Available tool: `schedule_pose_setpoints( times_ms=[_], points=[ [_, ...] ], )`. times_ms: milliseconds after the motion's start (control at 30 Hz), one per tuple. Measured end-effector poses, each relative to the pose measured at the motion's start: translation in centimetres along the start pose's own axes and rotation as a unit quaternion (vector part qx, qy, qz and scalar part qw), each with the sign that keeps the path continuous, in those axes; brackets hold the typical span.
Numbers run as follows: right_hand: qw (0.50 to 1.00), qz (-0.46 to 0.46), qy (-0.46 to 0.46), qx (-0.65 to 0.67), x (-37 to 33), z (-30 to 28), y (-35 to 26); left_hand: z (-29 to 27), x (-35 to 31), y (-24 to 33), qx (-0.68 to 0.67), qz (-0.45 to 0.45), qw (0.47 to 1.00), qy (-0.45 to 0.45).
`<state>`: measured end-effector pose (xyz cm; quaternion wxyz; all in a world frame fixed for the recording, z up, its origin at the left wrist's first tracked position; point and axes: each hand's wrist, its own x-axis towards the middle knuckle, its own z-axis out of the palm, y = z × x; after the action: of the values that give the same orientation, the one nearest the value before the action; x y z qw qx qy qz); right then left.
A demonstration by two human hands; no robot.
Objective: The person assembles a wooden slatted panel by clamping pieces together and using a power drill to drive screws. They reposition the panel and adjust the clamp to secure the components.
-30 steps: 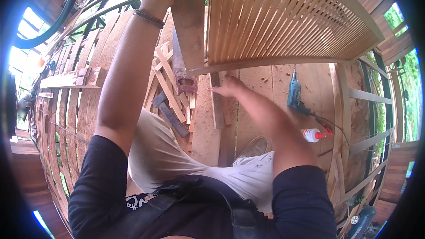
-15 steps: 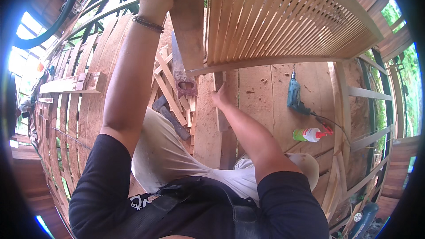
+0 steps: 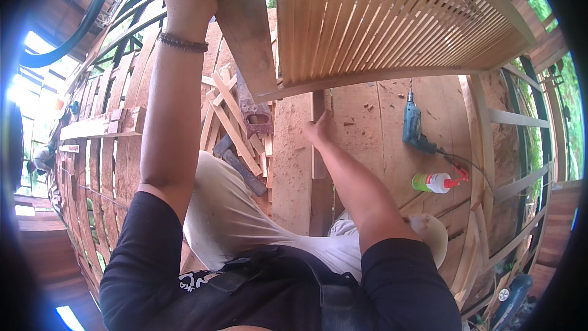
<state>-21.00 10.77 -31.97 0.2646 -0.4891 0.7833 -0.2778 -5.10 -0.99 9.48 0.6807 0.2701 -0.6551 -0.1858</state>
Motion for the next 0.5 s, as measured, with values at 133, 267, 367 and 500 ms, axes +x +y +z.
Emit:
schedule_pose_setpoints(
  times_ms=[133,267,367,500],
  points=[
    [0.997,0.081,0.002,0.002,1.7,-2.8,2.6,0.2,0.3,0.1,-0.021,0.000,1.000,-0.011],
    [0.994,0.094,-0.054,0.031,1.6,-3.7,3.5,-0.9,-0.7,-2.2,0.015,0.012,0.999,0.027],
    [0.992,0.093,-0.058,0.067,1.6,-1.7,5.8,-2.1,-2.0,-3.7,0.124,-0.006,0.992,0.038],
    [0.994,0.087,-0.033,0.056,1.7,0.7,7.5,-2.6,-2.7,-5.0,0.133,-0.059,0.986,0.083]
  ],
)
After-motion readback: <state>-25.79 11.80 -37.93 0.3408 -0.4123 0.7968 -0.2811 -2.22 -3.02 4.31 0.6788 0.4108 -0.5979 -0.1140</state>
